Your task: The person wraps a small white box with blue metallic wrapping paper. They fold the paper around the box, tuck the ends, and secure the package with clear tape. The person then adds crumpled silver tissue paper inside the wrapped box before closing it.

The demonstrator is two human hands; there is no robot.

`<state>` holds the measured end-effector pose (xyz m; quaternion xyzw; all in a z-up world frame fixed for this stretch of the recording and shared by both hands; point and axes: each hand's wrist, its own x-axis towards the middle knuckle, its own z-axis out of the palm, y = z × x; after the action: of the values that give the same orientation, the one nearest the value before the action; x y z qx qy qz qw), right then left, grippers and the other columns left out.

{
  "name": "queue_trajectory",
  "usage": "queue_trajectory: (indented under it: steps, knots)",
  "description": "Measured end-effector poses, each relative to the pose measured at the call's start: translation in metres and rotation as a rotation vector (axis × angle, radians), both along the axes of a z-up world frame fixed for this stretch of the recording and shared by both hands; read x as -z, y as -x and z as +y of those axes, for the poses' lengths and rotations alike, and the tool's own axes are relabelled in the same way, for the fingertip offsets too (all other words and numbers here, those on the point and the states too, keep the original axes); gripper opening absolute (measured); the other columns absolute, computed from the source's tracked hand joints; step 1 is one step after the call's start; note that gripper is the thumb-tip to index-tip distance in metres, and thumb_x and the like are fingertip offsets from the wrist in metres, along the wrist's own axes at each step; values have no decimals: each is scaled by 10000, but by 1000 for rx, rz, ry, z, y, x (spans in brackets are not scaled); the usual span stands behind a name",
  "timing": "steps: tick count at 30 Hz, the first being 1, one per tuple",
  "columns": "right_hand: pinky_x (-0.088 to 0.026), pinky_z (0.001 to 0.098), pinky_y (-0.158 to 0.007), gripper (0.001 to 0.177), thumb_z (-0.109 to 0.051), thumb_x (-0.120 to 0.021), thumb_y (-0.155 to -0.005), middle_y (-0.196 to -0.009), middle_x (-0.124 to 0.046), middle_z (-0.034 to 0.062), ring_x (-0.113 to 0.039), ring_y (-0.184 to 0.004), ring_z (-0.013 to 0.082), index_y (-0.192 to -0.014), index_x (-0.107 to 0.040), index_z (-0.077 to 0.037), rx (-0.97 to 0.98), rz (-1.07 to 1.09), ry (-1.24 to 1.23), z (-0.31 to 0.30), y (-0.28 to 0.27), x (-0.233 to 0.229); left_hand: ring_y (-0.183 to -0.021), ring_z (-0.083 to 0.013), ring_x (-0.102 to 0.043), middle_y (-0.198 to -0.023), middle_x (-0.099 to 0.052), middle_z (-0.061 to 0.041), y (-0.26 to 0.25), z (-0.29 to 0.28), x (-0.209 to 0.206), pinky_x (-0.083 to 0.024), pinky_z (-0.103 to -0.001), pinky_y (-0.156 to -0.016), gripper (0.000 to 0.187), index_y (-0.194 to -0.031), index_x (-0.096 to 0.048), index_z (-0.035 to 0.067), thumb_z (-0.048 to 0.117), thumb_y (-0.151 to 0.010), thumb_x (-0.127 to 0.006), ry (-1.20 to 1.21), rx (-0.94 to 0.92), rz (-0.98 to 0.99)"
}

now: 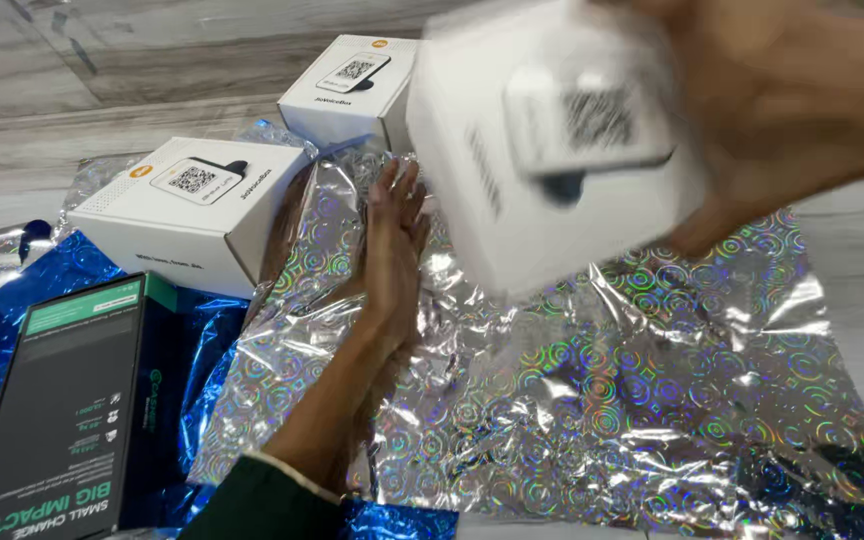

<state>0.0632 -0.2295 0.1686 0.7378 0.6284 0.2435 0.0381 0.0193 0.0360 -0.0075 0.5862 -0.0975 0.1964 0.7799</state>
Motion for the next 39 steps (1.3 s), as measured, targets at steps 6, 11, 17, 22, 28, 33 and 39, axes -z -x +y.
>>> queue_trajectory:
  steps: [6, 11, 17, 22, 28, 33, 39]
  knots:
    - [-370, 528, -1089, 1323, -488, -925, -269, -1439, -381, 375, -362, -1349, 511, -1384, -435, 29, -209, 282, 99, 31, 25, 29, -1456, -353, -350, -1570, -383, -218, -2, 29, -6, -357, -527, -1153, 824, -1579, -243, 85, 656, -989, -307, 652, 312, 107]
    - [-357, 462, -1141, 961, -260, -850, -634, -1579, -426, 190, -382, -1470, 402, -1469, -413, -76, -219, 438, 87, 15, 11, 36, -1484, -308, -427, -1649, -384, -165, 7, 24, -15, -407, -435, -1189, 760, -1599, -330, 64, 505, -1009, -517, 154, 349, 122]
    - [-371, 495, -1111, 671, -206, -620, -895, -1525, -402, 311, -431, -1353, 447, -1475, -361, 10, 387, 583, -289, -26, 17, 95, -1552, -290, -286, -1699, -271, -139, 20, 10, -25, -274, -394, -1226, 804, -1609, -313, 97, 367, -896, -570, -82, 274, 138]
    - [-428, 522, -1060, 815, -401, -612, -932, -1406, -461, 364, -487, -1308, 495, -1476, -319, 131, 526, 413, -167, -54, 11, 114, -1618, -272, -137, -1745, -162, -126, 25, -3, -40, -148, -398, -1275, 839, -1614, -273, 126, 248, -811, -479, -112, 215, 70]
    - [-593, 509, -880, 818, -607, -553, -964, -1201, -634, 325, -700, -1071, 442, -1381, -452, 89, 1329, 548, 244, -105, -13, 99, -1607, -258, -97, -1733, -154, -114, 32, -21, -45, -111, -420, -1268, 699, -1487, -529, 113, 227, -823, -347, -226, 56, 112]
    - [-614, 458, -844, 785, -619, -628, -892, -918, -757, 241, -757, -932, 366, -1271, -559, 64, 1307, 716, 222, -130, -36, 125, -1644, -275, -73, -1673, -382, -196, 37, -36, -33, -123, -458, -1293, 607, -1370, -633, 79, 246, -889, -303, -300, -131, 15]
    - [-585, 456, -778, 626, -535, -700, -823, -914, -793, 186, -740, -844, 321, -1137, -738, 5, 1148, 773, 2, -147, -47, 143, -1609, -310, -211, -1690, -294, -167, 29, -22, -36, -189, -424, -1269, 562, -1341, -653, 52, 200, -887, -356, -326, -81, 29]
